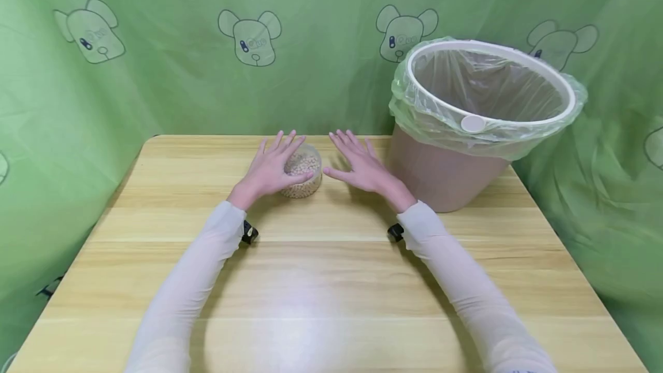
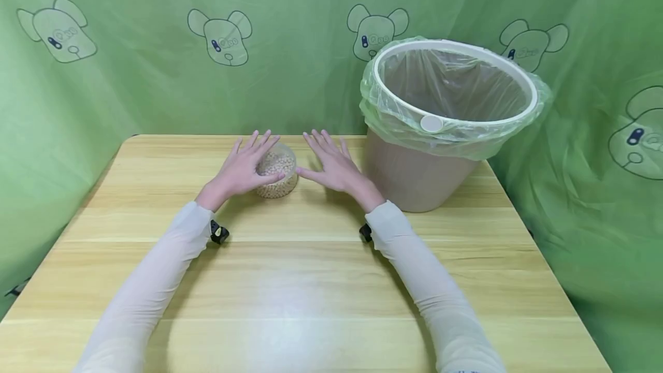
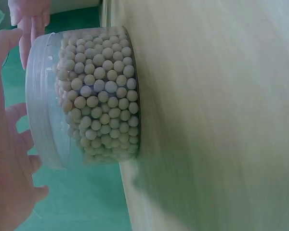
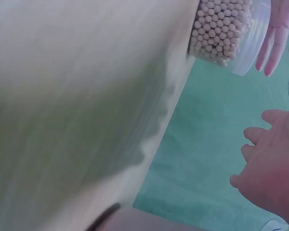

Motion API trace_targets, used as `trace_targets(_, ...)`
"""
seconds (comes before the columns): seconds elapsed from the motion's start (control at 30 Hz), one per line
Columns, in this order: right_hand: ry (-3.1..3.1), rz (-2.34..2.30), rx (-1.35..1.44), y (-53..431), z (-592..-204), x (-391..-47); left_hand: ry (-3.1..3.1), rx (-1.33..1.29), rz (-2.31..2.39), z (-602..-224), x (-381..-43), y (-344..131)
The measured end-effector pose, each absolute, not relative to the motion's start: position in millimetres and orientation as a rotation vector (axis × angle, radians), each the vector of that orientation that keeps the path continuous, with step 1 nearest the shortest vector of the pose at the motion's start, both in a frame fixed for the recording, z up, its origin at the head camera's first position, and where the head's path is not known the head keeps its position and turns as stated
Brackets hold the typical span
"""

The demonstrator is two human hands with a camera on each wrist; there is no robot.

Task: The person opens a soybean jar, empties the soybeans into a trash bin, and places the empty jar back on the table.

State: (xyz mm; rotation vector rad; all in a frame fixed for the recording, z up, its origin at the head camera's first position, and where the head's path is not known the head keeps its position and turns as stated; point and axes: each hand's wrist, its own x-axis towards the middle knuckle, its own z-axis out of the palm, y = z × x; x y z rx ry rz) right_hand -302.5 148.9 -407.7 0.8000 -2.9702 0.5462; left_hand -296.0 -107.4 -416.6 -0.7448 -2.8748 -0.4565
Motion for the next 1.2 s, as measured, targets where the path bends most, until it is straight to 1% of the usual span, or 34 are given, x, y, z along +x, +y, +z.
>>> trace_targets(0.17,-2.947,0.947,0.767,149,-408,-305,-2.847,-0.732,-0.773,-416,-297,-110)
trace_targets(0.43,-2.734,1.989,0.713,147,-411,-310,-2.721,-0.563,-1.591,-420,-299,-121)
trace_targets(0.63,-2.543,2.423,0.726,137,-423,-313,-2.592,-0.571,-1.997,-419,-298,-134)
trace_targets(0.73,-2.500,2.519,0.704,131,-430,-315,-2.560,-0.590,-2.128,-419,-297,-140)
trace_targets(0.9,-2.500,2.578,0.649,126,-438,-316,-2.521,-0.598,-2.262,-437,-302,-148)
trace_targets(1.07,-2.553,2.560,0.616,125,-442,-316,-2.538,-0.614,-2.275,-456,-309,-153)
trace_targets(1.2,-2.602,2.519,0.600,123,-444,-318,-2.552,-0.625,-2.270,-462,-310,-156)
